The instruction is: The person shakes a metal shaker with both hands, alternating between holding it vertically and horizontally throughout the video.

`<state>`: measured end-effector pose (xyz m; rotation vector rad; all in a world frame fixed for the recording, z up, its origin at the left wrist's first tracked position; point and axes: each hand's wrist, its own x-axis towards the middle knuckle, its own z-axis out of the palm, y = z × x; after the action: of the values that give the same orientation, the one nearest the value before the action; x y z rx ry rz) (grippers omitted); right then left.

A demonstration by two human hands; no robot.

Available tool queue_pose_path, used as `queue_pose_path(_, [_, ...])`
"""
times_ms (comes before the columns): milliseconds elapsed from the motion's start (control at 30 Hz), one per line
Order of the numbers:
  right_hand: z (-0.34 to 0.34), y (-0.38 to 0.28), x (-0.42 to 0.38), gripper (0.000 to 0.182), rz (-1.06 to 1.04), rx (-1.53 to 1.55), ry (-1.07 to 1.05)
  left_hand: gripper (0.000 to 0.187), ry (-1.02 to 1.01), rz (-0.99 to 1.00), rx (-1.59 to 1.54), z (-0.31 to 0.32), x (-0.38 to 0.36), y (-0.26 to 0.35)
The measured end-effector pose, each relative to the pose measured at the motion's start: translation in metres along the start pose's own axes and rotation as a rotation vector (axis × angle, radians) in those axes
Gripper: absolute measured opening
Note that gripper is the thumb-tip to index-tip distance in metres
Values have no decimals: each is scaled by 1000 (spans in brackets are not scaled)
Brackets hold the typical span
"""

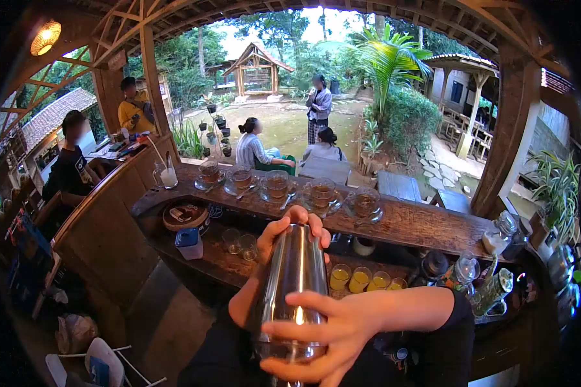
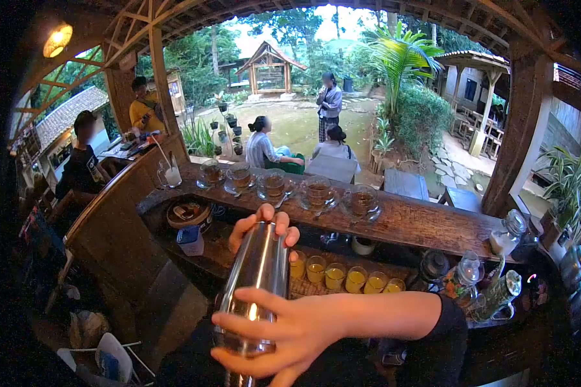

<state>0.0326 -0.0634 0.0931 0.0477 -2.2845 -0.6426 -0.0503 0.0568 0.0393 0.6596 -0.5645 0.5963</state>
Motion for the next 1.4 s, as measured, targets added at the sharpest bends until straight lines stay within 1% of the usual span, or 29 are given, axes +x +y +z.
queue_pose_path(67, [11,11,-2,41,-34,-29,-66,23,180,-37,-62,-20,-2,15])
queue_pose_path(100, [17,25,0,48,294,172,65,25,358,-77,-113,-28,-7,21])
queue_pose_path(133, [12,43,-10,53,870,538,-104,28,753,179,403,22,-9,3])
queue_pose_path(167, [29,59,-29,59,823,313,103,28,763,168,397,-7,-15,4])
queue_pose_path(233, [57,69,-45,66,854,175,465,31,311,-135,-151,-88,-20,11])
queue_pose_path(300, [43,70,-14,61,477,-46,76,31,415,-1,5,-70,-15,31])
queue_pose_path(400, [58,54,21,47,158,48,-71,29,7,6,-119,-52,-19,62])
queue_pose_path(467, [68,57,18,38,18,25,-45,26,90,-79,-101,-62,-21,73])
queue_pose_path(500, [62,66,15,39,421,170,-156,26,204,-165,-137,-73,-25,76])
queue_pose_path(533, [58,74,9,41,827,318,-257,24,491,47,277,-34,-32,61])
queue_pose_path(567, [91,76,-29,52,1177,377,191,24,489,28,266,-36,-38,62])
queue_pose_path(600, [95,91,-39,59,848,-84,172,23,472,-30,202,-41,-44,67])
queue_pose_path(633, [107,92,-39,60,1045,97,469,23,452,-87,141,-47,-49,75])
queue_pose_path(700, [98,87,-29,54,629,-131,-2,22,378,-199,32,-64,-40,96])
queue_pose_path(733, [85,85,10,54,853,308,-117,22,341,-249,-28,-71,-34,101])
queue_pose_path(767, [96,67,28,59,476,51,-10,22,313,-301,-90,-77,-29,102])
queue_pose_path(800, [93,71,38,48,101,-9,-46,21,-41,-132,-182,-77,-23,98])
queue_pose_path(833, [93,74,39,48,110,-16,-49,19,-66,-39,-145,-68,-22,103])
queue_pose_path(900, [98,81,32,49,469,151,30,19,231,-192,-225,-79,-21,109])
queue_pose_path(933, [109,99,7,45,656,187,31,20,574,-49,283,-70,-29,93])
queue_pose_path(1033, [118,105,-15,49,906,-105,141,21,528,-209,91,-95,-41,99])
queue_pose_path(1100, [124,101,-25,53,746,-200,-21,22,460,-358,-89,-121,-34,112])
queue_pose_path(1167, [111,78,29,50,525,86,-39,22,394,-505,-277,-135,-27,117])
queue_pose_path(1200, [99,73,40,47,179,-73,-196,24,-66,-110,-254,-84,-22,107])
queue_pose_path(1233, [105,71,34,52,1,-133,-80,25,-156,-28,-192,-72,-20,109])
queue_pose_path(1300, [97,77,20,45,172,33,-98,25,-34,-134,-148,-88,-17,113])
queue_pose_path(1333, [100,88,7,46,520,135,-7,23,325,-56,217,-69,-27,100])
queue_pose_path(1367, [108,97,-10,49,867,240,85,23,335,-57,218,-87,-31,87])
queue_pose_path(1400, [115,101,-26,54,937,58,216,20,467,-239,-144,-125,-29,71])
